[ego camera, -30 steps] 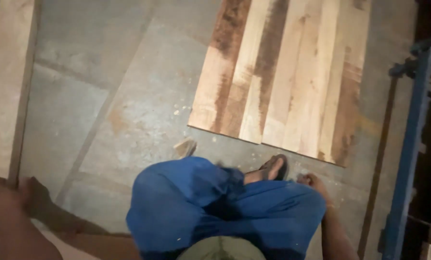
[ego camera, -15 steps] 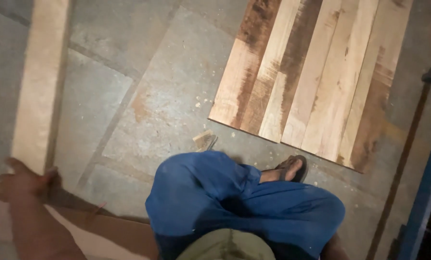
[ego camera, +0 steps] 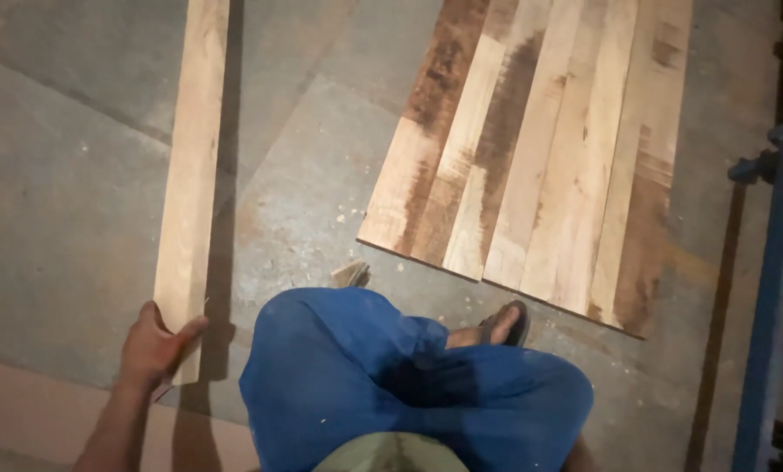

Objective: The person arranges wooden planks on the floor by hand, sanding some with sandpaper, then measures them with a tape measure, and finally aligns them on a wooden board.

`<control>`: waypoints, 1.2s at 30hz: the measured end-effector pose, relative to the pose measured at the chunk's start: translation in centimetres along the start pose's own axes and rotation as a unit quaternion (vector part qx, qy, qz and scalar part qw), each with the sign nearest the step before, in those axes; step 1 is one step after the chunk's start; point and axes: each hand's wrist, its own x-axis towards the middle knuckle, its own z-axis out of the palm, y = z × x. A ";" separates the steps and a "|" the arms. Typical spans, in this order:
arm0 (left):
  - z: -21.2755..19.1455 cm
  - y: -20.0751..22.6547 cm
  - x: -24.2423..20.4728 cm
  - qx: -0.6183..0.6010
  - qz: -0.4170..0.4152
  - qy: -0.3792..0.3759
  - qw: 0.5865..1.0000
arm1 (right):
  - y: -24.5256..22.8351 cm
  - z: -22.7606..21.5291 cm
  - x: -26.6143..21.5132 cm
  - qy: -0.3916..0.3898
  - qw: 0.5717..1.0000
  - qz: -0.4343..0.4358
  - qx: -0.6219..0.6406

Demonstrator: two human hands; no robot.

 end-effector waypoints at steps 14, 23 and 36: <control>-2.8 22.0 -11.2 -0.795 0.207 -0.405 0.402 | -25.1 14.3 7.9 -0.077 0.914 0.030 0.398; 11.9 24.2 -8.5 -0.801 0.084 -0.403 0.434 | -24.7 33.8 -6.8 -0.366 0.890 -0.205 -0.179; 14.7 24.8 -8.1 -0.746 0.047 -0.422 0.513 | -6.8 39.3 1.8 -0.299 0.780 -0.210 -0.508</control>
